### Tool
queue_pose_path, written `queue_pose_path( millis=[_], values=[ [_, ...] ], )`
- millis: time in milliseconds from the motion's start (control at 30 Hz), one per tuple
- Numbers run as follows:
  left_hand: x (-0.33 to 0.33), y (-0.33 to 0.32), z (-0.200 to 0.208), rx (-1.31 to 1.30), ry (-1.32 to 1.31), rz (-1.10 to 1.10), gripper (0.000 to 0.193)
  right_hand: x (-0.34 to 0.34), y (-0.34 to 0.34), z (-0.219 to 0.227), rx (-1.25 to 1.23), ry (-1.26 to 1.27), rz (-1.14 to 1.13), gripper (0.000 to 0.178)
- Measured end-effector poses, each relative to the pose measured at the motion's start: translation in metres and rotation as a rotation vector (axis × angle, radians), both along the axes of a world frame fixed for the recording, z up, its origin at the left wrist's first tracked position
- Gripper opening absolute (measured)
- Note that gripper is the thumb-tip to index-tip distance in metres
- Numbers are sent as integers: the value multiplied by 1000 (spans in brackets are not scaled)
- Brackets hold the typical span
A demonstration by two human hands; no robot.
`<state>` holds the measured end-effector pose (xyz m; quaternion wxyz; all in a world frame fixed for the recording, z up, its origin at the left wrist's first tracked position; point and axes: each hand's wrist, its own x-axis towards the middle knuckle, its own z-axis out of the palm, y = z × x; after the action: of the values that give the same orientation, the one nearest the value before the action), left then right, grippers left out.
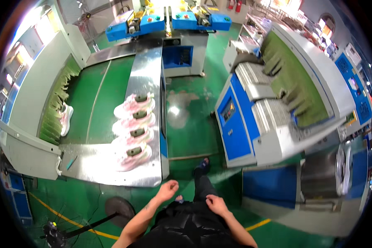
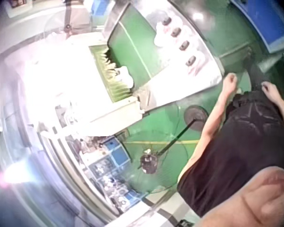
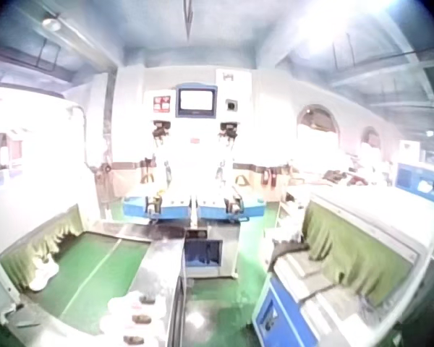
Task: The person processes shoes by picking them up from a conveyor, mounting them onto a pressing machine mold, pressing control buttons to operate the press, and placing them into an adjacent machine.
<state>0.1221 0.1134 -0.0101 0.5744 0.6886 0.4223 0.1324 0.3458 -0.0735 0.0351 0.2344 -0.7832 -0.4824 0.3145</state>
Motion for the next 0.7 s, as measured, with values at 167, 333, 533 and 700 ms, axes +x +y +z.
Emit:
queue_pose_path(
  millis=[167, 333, 533, 700],
  values=[
    [33, 0, 0, -35, 160, 4, 29, 78, 63, -31, -136, 42, 136, 30],
    [57, 69, 54, -73, 149, 293, 29, 122, 200, 12, -72, 118, 103, 30],
    [168, 193, 88, 59, -18, 113, 28, 178, 313, -15, 99, 440, -188, 26],
    [217, 329, 66, 281, -85, 128, 28, 195, 391, -13, -95, 75, 224, 29]
  ],
)
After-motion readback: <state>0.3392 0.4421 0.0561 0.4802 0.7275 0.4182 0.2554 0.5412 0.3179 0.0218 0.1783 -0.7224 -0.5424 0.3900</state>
